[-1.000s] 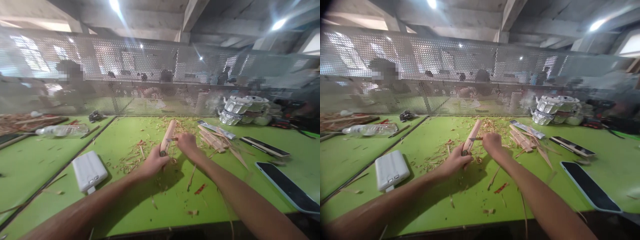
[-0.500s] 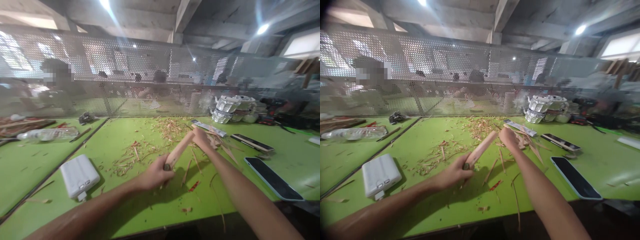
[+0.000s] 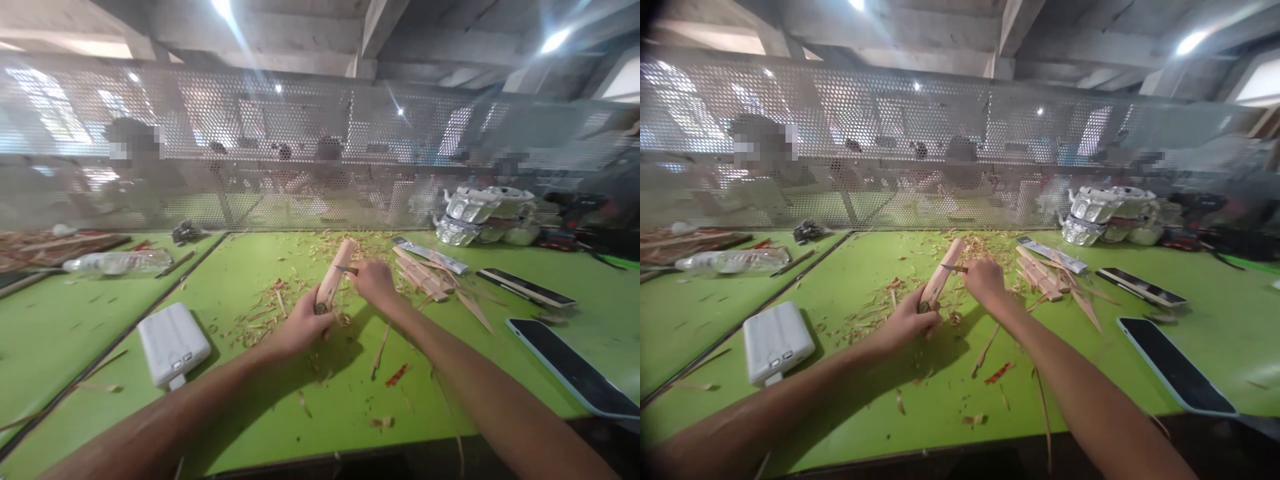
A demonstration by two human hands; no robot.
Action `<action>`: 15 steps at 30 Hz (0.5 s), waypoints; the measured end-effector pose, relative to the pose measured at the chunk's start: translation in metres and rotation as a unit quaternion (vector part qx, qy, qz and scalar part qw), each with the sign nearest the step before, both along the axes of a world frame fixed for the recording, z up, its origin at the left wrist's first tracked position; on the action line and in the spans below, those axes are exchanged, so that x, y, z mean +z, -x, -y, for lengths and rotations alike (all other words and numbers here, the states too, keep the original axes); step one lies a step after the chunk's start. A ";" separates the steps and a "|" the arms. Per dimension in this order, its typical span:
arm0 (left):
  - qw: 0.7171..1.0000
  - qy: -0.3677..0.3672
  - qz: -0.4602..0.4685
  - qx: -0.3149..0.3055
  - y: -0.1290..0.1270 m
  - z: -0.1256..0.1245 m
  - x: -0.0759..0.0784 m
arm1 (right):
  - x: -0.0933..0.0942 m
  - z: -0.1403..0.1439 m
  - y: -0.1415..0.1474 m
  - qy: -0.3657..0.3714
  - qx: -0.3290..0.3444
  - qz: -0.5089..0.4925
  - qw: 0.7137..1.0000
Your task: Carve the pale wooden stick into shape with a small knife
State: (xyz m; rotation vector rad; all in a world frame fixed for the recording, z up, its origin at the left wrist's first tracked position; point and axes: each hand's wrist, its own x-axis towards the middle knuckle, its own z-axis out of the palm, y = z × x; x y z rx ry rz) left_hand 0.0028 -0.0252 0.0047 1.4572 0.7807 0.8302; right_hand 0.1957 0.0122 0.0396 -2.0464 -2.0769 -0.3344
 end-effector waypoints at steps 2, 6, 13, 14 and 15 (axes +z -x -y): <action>0.999 -0.025 -0.021 -0.001 0.000 -0.001 0.000 | -0.001 0.000 0.000 -0.002 -0.020 0.021 1.000; 0.998 -0.035 -0.043 -0.017 -0.002 0.000 0.001 | 0.002 -0.003 -0.009 0.013 -0.046 0.040 0.998; 0.997 -0.029 -0.066 -0.016 -0.006 -0.002 -0.004 | -0.003 -0.011 -0.016 0.028 -0.056 0.024 0.998; 0.997 -0.027 -0.072 -0.016 -0.006 -0.002 -0.004 | -0.004 -0.013 -0.017 0.029 -0.059 0.018 0.998; 0.997 -0.026 -0.077 -0.016 -0.006 -0.001 -0.004 | -0.004 -0.015 -0.018 0.030 -0.062 0.012 0.998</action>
